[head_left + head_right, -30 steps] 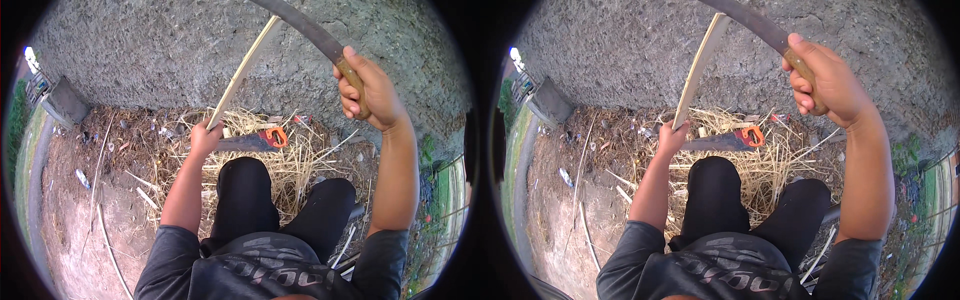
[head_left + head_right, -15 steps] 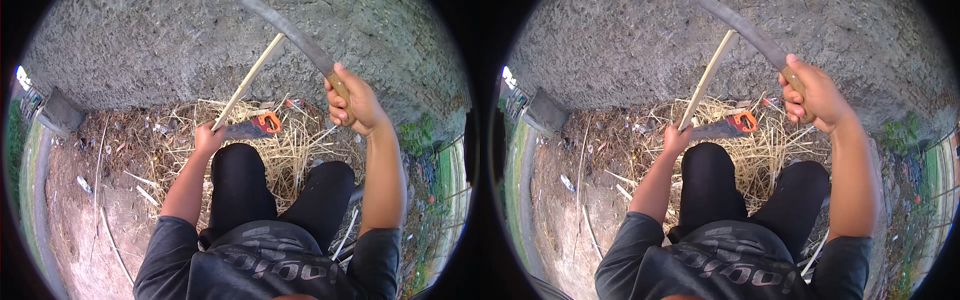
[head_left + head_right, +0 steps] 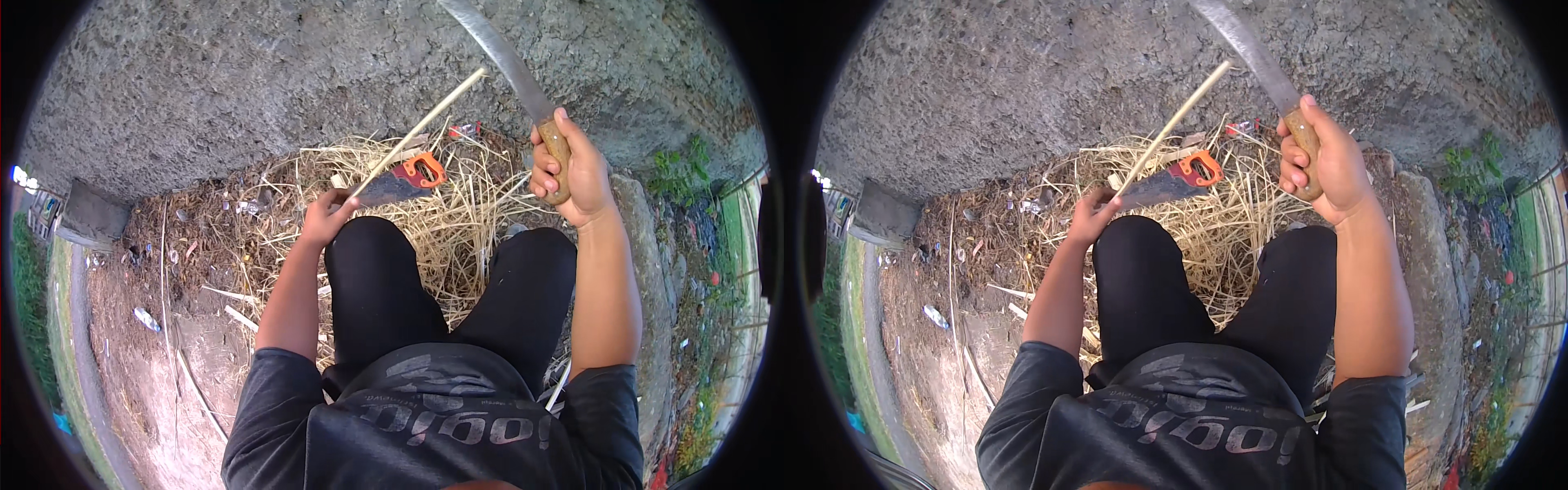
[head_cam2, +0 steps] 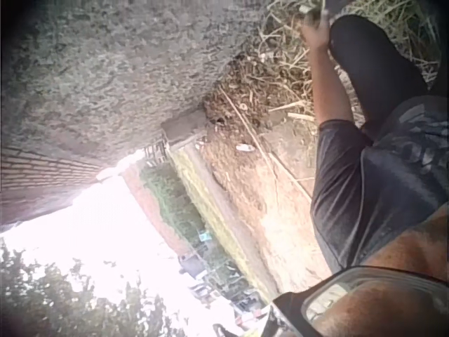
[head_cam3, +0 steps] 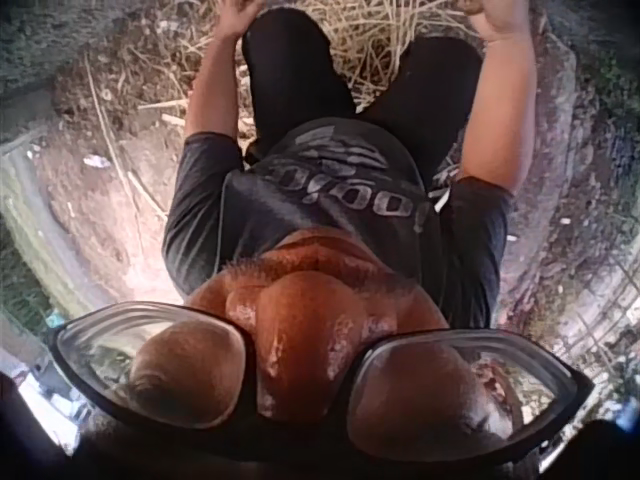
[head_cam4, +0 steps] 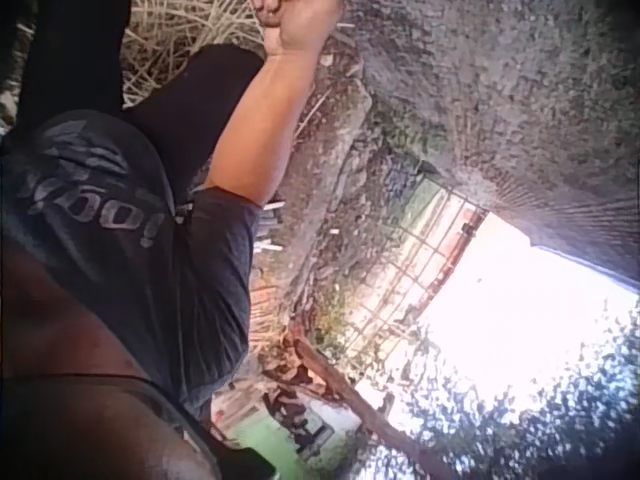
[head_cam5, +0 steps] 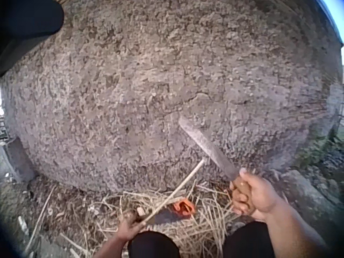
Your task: Shaving or scraping a bamboo pole with a sickle.
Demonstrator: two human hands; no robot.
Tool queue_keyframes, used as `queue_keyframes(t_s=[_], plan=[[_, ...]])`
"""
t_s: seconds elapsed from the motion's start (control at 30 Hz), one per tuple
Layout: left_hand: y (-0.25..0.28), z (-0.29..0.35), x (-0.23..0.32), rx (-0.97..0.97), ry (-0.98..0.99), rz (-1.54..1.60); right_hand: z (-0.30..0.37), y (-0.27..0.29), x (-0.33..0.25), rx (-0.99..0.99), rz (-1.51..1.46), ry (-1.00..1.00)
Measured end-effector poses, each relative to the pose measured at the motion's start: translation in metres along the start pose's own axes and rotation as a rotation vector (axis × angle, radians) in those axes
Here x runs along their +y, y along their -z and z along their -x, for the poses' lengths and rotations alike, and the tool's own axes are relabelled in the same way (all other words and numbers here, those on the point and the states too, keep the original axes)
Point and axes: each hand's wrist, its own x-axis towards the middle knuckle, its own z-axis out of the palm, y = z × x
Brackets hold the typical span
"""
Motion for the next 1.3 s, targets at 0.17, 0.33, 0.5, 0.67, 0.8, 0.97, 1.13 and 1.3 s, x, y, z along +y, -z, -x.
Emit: queue_keyframes(t_s=[0.17,0.33,0.5,0.67,0.8,0.97,1.13,1.3], plan=[[-0.013,-0.011,-0.019,-0.444,0.259,0.392,-0.019,0.017,0.026,-0.095,-0.059,-0.147],[-0.011,-0.041,-0.103,-0.330,0.310,0.004,-0.036,0.022,0.049,0.003,-0.005,-0.118],[-0.036,0.000,-0.224,-0.256,0.226,-0.486,-0.047,0.062,0.067,0.170,0.048,-0.032],[-0.070,0.041,-0.285,-0.348,0.180,-0.686,-0.057,0.081,0.081,0.260,0.068,-0.031],[-0.075,0.054,-0.314,-0.386,0.137,-0.732,-0.064,0.086,0.086,0.208,0.047,-0.066],[-0.061,0.051,-0.324,-0.411,0.046,-0.712,-0.070,0.091,0.090,0.094,0.012,-0.073],[-0.017,0.034,-0.295,-0.432,-0.089,-0.619,-0.069,0.084,0.090,0.128,0.028,-0.043],[0.021,0.006,-0.106,-0.444,0.174,-0.879,-0.055,0.080,0.086,0.242,0.092,0.020]])
